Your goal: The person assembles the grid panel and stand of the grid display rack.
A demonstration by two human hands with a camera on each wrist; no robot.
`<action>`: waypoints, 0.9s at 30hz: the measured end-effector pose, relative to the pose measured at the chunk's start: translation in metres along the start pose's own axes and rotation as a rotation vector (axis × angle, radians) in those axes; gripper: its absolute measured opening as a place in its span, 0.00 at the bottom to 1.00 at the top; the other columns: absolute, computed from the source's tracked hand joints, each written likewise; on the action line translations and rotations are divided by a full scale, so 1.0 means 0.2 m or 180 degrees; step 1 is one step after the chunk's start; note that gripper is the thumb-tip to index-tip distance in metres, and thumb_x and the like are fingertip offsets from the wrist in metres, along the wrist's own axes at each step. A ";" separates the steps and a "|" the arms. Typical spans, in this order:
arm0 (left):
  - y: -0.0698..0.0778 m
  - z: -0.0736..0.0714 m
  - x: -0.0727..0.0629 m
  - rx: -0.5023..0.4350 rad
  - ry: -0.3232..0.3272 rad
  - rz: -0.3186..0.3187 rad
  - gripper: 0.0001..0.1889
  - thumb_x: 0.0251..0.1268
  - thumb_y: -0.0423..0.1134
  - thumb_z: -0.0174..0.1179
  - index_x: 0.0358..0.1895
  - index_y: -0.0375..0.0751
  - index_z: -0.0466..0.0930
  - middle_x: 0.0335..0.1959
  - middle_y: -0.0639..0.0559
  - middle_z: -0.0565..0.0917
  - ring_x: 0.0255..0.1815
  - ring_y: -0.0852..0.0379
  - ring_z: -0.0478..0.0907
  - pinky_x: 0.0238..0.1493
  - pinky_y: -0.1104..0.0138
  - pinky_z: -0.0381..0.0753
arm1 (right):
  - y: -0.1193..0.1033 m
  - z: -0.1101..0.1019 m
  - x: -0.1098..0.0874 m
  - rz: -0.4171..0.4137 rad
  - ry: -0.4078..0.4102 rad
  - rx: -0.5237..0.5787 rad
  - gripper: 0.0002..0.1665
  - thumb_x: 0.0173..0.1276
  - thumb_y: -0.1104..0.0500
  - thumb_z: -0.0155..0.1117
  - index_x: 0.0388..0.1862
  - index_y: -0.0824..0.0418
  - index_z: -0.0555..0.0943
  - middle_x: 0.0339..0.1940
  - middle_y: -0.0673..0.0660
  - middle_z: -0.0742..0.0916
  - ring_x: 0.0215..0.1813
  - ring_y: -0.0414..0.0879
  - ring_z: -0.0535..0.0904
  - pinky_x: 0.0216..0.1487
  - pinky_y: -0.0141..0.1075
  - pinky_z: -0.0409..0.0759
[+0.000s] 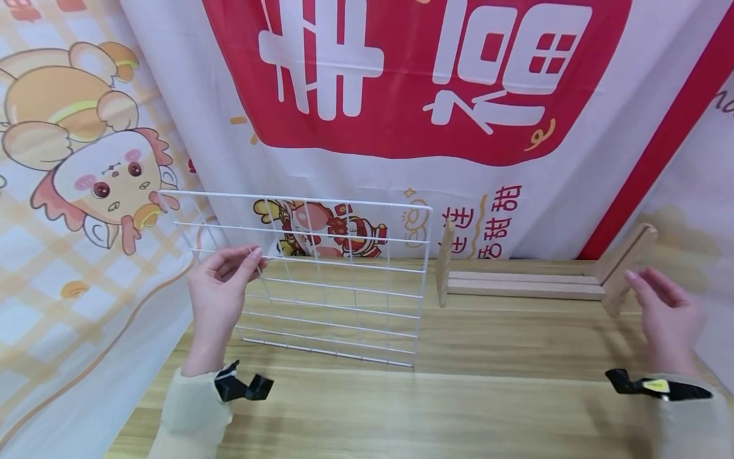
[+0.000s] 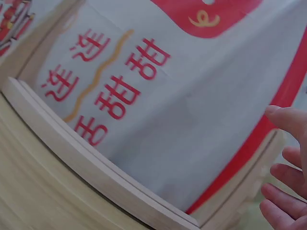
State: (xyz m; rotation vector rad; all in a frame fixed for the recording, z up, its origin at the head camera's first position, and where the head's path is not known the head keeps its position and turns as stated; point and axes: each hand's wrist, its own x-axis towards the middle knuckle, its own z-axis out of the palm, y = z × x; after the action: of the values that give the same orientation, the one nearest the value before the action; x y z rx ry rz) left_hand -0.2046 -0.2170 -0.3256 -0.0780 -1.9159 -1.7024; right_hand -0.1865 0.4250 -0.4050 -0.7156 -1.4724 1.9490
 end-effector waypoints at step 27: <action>0.00 0.00 -0.01 0.0138 0.0016 0.0043 0.13 0.67 0.41 0.70 0.47 0.35 0.86 0.42 0.47 0.89 0.39 0.56 0.87 0.42 0.70 0.86 | -0.02 -0.02 0.37 0.0258 -0.0438 -0.0934 0.59 0.58 0.43 0.79 0.83 0.42 0.55 0.81 0.44 0.60 0.76 0.31 0.56 0.74 0.27 0.52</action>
State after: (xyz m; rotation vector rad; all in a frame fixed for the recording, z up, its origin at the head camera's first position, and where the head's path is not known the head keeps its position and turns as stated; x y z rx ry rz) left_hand -0.2038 -0.2160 -0.3266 -0.0698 -1.9434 -1.6498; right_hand -0.2331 0.4827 -0.4070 -0.7902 -1.8660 1.8937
